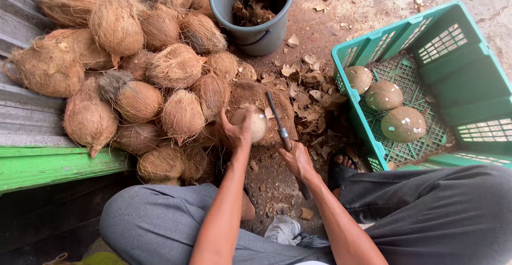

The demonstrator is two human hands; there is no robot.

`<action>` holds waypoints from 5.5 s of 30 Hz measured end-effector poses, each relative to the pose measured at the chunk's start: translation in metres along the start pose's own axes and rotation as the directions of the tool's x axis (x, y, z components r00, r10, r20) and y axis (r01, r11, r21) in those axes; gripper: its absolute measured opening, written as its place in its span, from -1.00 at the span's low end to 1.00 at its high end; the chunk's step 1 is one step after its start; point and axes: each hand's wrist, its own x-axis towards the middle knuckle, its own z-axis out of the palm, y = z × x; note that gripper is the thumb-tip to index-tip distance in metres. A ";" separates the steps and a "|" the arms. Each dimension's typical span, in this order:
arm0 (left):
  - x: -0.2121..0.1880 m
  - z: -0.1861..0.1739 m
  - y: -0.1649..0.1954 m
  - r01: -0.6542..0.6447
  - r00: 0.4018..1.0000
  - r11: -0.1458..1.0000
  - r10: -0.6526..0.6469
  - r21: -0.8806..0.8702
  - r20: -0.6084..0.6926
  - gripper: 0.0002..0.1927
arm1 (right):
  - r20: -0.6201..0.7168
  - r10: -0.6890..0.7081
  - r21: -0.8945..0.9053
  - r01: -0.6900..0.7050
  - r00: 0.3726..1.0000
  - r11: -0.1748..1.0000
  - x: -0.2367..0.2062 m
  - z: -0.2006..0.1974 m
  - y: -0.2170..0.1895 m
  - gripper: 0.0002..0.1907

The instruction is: The person sits on the ground and uses a machete to chop and strip the fibrous husk off coconuts one at a time, rotating each coconut to cut away the husk, then places the trimmed coconuts into a green plastic crate while discarding husk pieces aside.

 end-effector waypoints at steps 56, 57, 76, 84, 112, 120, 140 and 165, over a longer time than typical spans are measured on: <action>0.012 0.024 -0.001 -0.322 0.926 0.946 0.322 -0.033 0.199 -0.57 | 0.013 0.075 0.017 -0.075 0.997 0.997 -0.017 -0.010 -0.038 -0.75; 0.012 0.024 -0.003 -0.345 0.916 0.939 0.336 0.002 0.219 -0.57 | -0.038 -0.021 0.016 0.021 0.999 1.000 -0.019 -0.009 -0.043 -0.71; 0.023 0.015 -0.011 -0.375 0.899 0.926 0.348 0.056 0.267 -0.54 | 0.045 0.000 0.182 -0.008 0.999 0.983 -0.020 -0.024 -0.046 -0.63; 0.023 0.016 -0.001 -0.284 0.923 0.957 0.258 0.054 0.285 -0.58 | -0.028 -0.031 0.059 0.032 0.999 0.998 0.003 -0.001 -0.020 -0.64; 0.042 0.007 0.005 0.105 0.917 0.994 -0.114 0.042 0.381 -0.44 | -0.052 -0.015 0.107 0.021 0.999 0.994 -0.008 -0.016 -0.018 -0.53; 0.036 0.003 0.015 0.155 0.940 0.984 -0.175 0.090 0.293 -0.59 | -0.073 -0.126 0.048 0.129 0.989 0.990 -0.022 -0.006 -0.035 -0.63; 0.029 -0.018 0.020 0.015 0.890 0.999 -0.037 0.053 0.454 -0.12 | 0.003 -0.004 -0.043 0.004 1.000 0.999 0.013 0.001 0.006 -0.73; -0.062 -0.034 0.124 -0.554 0.686 0.796 0.603 -0.246 0.407 0.01 | 0.100 0.028 0.610 -0.083 0.995 0.788 0.019 0.013 0.014 -0.72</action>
